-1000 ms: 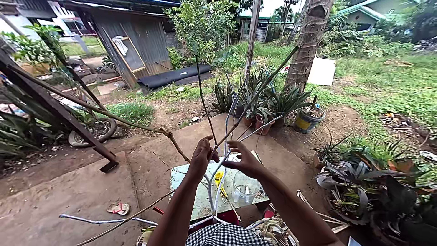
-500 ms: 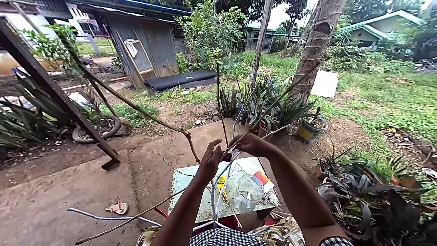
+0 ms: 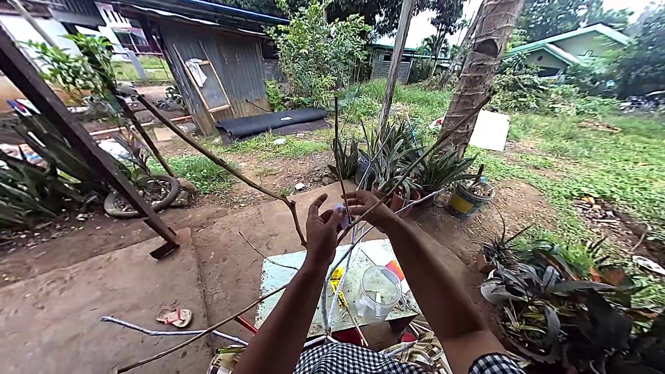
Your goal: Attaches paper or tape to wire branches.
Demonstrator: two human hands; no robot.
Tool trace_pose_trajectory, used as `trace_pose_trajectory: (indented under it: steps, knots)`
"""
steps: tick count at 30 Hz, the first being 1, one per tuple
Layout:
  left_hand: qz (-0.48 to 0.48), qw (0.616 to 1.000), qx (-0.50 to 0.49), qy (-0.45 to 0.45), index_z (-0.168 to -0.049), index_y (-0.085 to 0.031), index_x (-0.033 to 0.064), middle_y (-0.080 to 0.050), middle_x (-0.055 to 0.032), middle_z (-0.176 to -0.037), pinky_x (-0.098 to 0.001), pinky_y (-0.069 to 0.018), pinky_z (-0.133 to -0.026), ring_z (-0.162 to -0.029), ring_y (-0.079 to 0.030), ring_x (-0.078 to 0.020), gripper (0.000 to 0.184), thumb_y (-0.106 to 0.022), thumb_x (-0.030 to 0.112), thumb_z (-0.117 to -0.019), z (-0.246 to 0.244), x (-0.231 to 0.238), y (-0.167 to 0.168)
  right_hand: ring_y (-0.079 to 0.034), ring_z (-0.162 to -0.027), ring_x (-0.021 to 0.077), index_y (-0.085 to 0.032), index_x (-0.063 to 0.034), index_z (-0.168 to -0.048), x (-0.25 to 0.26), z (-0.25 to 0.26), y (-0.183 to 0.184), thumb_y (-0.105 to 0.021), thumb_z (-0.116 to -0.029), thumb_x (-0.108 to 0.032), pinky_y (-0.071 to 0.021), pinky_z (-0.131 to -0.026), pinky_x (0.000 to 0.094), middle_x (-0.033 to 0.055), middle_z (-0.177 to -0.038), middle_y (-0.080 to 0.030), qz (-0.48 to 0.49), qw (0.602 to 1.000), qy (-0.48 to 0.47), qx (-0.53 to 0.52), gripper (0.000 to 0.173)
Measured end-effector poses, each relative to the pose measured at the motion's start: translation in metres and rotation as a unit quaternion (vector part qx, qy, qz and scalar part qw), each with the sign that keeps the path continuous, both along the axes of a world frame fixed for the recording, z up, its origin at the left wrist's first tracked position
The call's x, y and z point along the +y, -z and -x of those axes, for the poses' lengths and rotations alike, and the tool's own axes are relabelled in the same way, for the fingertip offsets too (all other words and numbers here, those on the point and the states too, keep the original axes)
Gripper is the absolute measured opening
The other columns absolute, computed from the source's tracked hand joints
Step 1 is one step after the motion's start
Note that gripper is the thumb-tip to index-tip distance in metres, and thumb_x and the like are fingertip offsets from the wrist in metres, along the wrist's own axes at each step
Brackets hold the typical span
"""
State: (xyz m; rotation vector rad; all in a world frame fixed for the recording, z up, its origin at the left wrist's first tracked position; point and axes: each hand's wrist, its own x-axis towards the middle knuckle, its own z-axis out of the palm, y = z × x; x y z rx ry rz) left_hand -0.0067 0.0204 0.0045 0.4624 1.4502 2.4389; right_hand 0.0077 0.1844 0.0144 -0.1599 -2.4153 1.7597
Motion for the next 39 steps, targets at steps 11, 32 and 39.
trace_pose_trajectory:
  steps: [11,32,39]
  knots:
    - [-0.021,0.932,0.274,-0.236,-0.140,-0.042,-0.0094,-0.076,-0.0073,-0.104,-0.0268,-0.0607,-0.088,-0.095,-0.074,-0.0097,0.052,-0.064,-0.004,-0.0935,-0.032,0.000,0.027,-0.061,-0.072,-0.0027,-0.073,-0.0003,-0.105,-0.054,-0.138,0.018,-0.064,-0.0960,-0.014,-0.0504,-0.066,0.0135,0.0001,-0.085,-0.070,-0.152,0.924,0.203,0.285,0.018]
    - [0.013,0.755,0.652,-0.071,-0.131,-0.053,0.0070,-0.062,-0.0080,-0.139,-0.0399,-0.0348,-0.121,-0.137,-0.054,-0.0166,0.024,-0.047,0.010,-0.1075,-0.109,-0.022,0.053,-0.066,-0.091,0.0037,-0.071,0.0060,-0.109,-0.084,-0.098,0.066,-0.062,-0.0958,-0.002,-0.0539,-0.082,0.0163,0.0097,-0.101,-0.071,-0.057,0.860,0.242,0.446,0.018]
    - [0.032,0.783,0.600,-0.161,-0.140,-0.047,0.0279,-0.055,0.0068,-0.144,-0.0447,-0.0342,-0.119,-0.140,-0.048,-0.0141,0.040,-0.051,0.046,-0.1044,-0.078,-0.032,0.059,-0.069,-0.088,0.0046,-0.074,0.0031,-0.104,-0.047,-0.127,0.044,-0.062,-0.0947,-0.003,-0.0577,-0.080,0.0193,0.0063,-0.101,-0.074,-0.019,0.916,0.241,0.320,0.016]
